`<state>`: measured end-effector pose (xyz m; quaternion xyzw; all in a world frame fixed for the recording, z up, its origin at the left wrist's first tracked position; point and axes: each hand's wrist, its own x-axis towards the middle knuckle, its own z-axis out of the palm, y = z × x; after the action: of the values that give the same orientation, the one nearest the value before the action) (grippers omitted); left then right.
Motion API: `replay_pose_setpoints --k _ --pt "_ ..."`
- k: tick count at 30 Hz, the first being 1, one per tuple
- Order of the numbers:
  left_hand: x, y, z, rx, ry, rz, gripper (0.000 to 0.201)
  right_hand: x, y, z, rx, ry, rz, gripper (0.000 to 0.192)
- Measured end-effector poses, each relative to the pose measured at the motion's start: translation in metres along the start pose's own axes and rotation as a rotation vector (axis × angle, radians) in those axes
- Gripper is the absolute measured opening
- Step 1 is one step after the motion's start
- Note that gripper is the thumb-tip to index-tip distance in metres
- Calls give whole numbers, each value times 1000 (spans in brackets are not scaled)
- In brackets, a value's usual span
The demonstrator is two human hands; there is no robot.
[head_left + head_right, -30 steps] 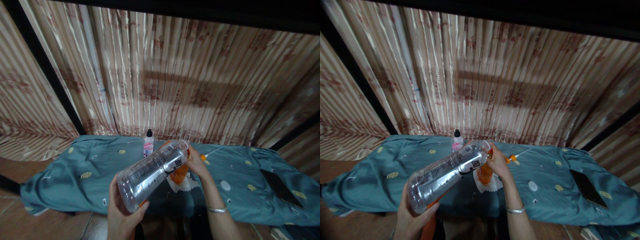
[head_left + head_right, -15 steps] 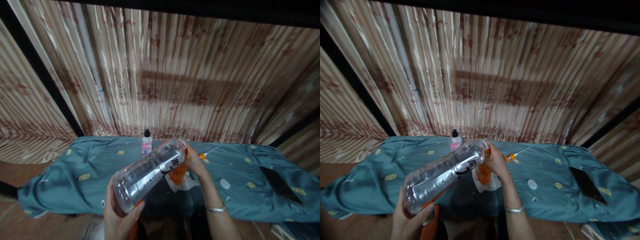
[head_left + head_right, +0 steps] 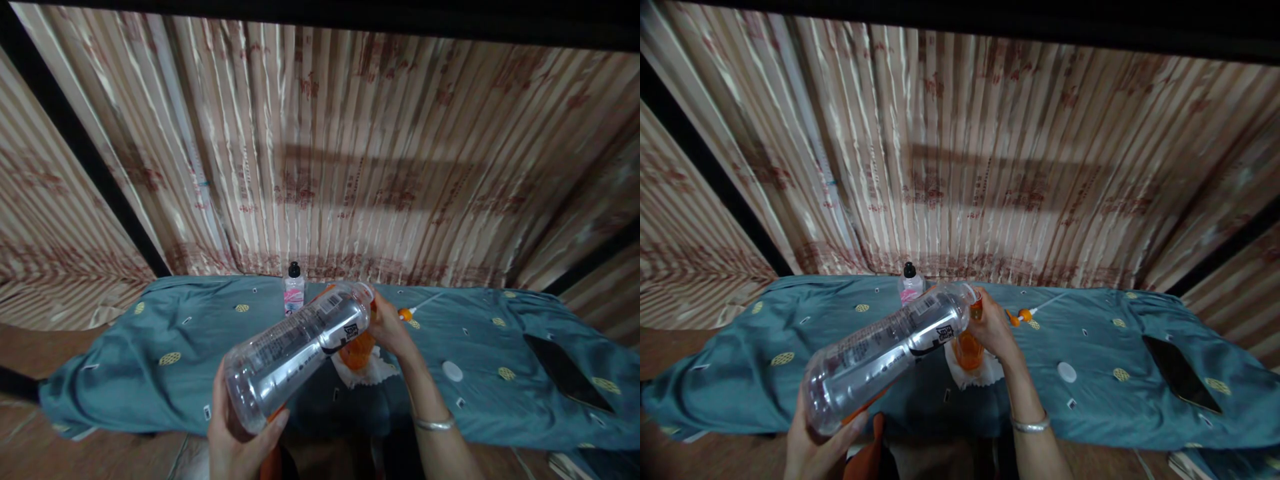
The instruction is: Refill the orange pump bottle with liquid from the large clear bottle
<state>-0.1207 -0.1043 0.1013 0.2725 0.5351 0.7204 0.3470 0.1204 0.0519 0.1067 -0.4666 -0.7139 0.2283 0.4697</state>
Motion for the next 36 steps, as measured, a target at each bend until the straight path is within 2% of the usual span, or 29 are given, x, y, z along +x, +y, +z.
replay_pose_setpoints --k 5,18,25,30,36 --pt "-1 1 0 13 -12 -7 105 -1 2 -1 0 -8 -6 41" --pt "-5 9 2 43 -7 -8 103 -2 0 -1 3 -8 3 38" --pt "0 5 -8 76 -45 -40 108 -3 4 0 20 -20 -19 44" --pt "-4 7 -3 81 9 39 104 -3 6 0 12 -17 -4 45" --pt "-9 13 2 114 9 58 104 -3 5 0 3 -2 -5 47"
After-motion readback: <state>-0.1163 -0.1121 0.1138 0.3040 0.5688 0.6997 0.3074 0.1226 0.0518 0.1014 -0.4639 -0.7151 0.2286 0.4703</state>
